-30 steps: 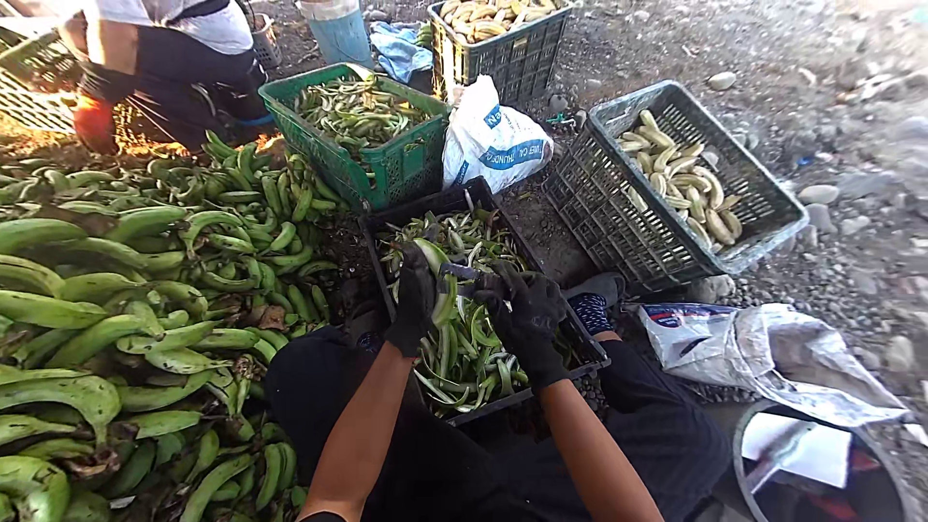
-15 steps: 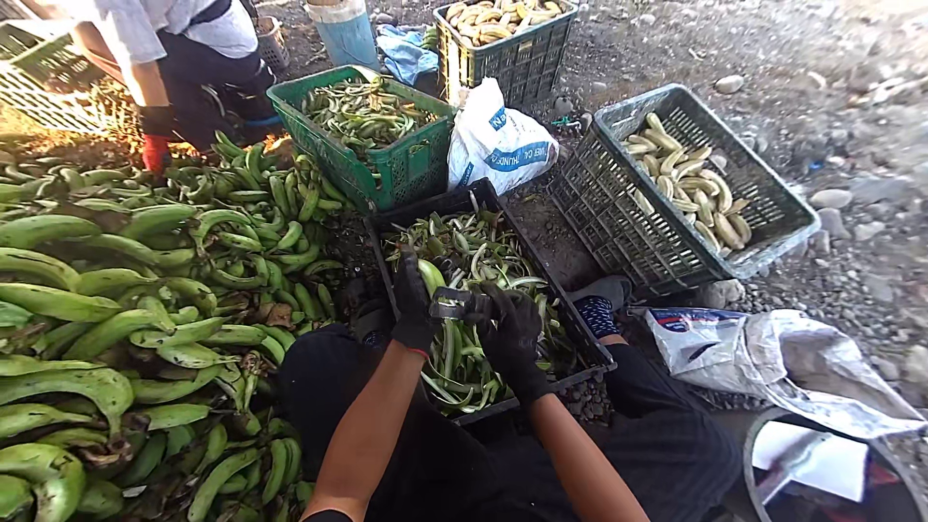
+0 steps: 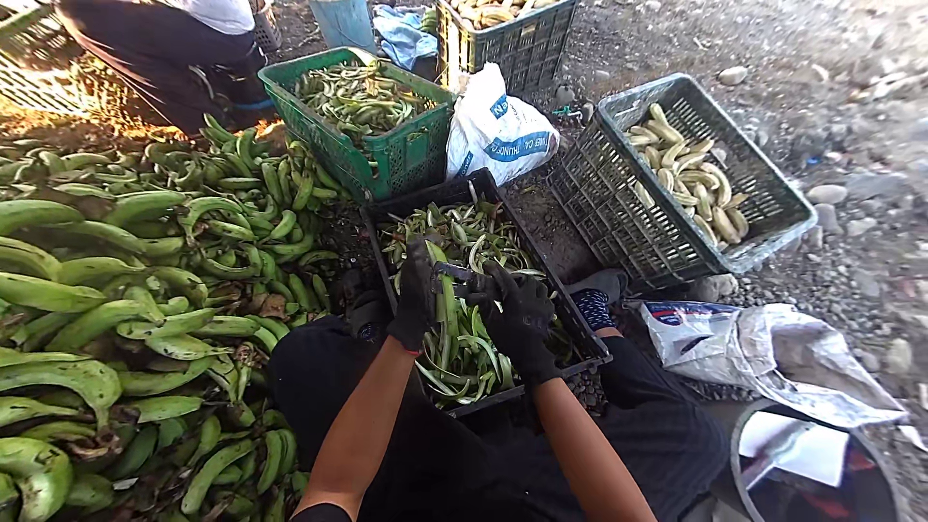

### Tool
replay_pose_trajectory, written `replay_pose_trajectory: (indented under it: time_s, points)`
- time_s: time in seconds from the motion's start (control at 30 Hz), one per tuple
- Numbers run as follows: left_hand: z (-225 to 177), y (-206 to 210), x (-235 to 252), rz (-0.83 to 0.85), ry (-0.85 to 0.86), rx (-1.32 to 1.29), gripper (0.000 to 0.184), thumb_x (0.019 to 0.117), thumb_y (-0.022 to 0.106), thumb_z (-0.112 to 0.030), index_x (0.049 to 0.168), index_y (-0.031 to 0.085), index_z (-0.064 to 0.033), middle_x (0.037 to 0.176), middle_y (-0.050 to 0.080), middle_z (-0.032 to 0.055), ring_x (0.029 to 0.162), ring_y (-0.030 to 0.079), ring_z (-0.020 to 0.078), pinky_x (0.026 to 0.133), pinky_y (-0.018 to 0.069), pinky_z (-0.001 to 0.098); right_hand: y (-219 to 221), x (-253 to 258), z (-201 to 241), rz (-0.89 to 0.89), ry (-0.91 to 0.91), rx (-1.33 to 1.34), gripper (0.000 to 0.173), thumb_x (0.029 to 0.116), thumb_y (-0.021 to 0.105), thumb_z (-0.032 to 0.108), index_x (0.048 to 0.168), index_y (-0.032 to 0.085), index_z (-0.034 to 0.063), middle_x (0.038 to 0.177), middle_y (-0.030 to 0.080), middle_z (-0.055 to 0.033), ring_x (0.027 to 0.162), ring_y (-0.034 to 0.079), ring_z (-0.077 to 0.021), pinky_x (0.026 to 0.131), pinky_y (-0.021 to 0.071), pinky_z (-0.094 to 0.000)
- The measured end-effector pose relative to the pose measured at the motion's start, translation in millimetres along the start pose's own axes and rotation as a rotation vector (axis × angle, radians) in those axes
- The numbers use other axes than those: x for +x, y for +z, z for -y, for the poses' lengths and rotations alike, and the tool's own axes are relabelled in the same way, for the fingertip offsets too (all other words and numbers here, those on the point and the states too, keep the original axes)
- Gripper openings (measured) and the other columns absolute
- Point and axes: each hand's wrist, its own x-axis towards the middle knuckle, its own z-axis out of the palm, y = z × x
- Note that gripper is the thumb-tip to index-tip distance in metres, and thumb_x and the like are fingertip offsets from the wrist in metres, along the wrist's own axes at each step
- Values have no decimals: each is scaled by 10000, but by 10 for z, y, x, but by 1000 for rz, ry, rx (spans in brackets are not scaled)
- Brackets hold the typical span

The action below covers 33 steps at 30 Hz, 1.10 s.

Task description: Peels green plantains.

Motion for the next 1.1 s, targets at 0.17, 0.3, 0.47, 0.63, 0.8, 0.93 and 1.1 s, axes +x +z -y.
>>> replay_pose_trajectory:
  time_s: [0.17,0.3,0.47,0.63,0.8,0.93,1.1]
  points:
    - [-161,65,-72,127,223,404,393,1108,355,-194,1245,583,95,1038,645,258,926,638,314,849,522,497,-148,204,27,311,168,245,612,1041,307,610,1292,672,187,1093,707,-168,1047,652,-382,818,470,-650]
    - [-123,101,-78,213,208,283,530,1112,276,-328,1208,624,59,853,663,151,733,643,202,721,559,411,-204,305,-43,316,238,278,547,1073,325,535,1228,681,149,1035,700,-157,1008,653,-362,809,468,-640]
    - [-93,-48,28,183,-182,-474,593,1042,274,-636,1081,643,-174,770,658,4,618,616,90,550,542,259,-106,143,-99,126,8,152,621,966,452,613,1394,637,202,1266,634,-246,1203,564,-481,920,447,-686]
    - [-107,-109,26,158,-289,-666,339,1087,330,-332,931,574,-158,676,569,-33,529,546,41,492,494,179,51,-36,-227,-215,-396,80,692,922,417,753,1261,732,239,1136,681,-204,1079,623,-424,896,440,-631]
    - [-32,-129,63,165,-333,-702,367,1087,305,-329,950,580,-128,718,606,0,582,588,81,538,522,221,-13,20,-220,-196,-390,96,722,907,394,796,1269,730,270,1137,668,-176,1083,603,-407,858,443,-605]
    - [-118,-114,73,67,-299,-631,320,1081,347,-354,971,558,-140,723,594,-7,552,567,65,498,504,202,-74,-4,-181,-121,-332,51,705,895,416,787,1264,735,278,1163,665,-209,1115,601,-450,876,442,-649]
    - [-120,-74,52,-138,-111,-157,589,1051,292,-604,1211,593,-124,911,610,48,741,587,135,659,533,360,-113,21,-55,164,-23,113,696,880,463,766,1331,692,289,1227,639,-266,1143,573,-510,830,450,-682]
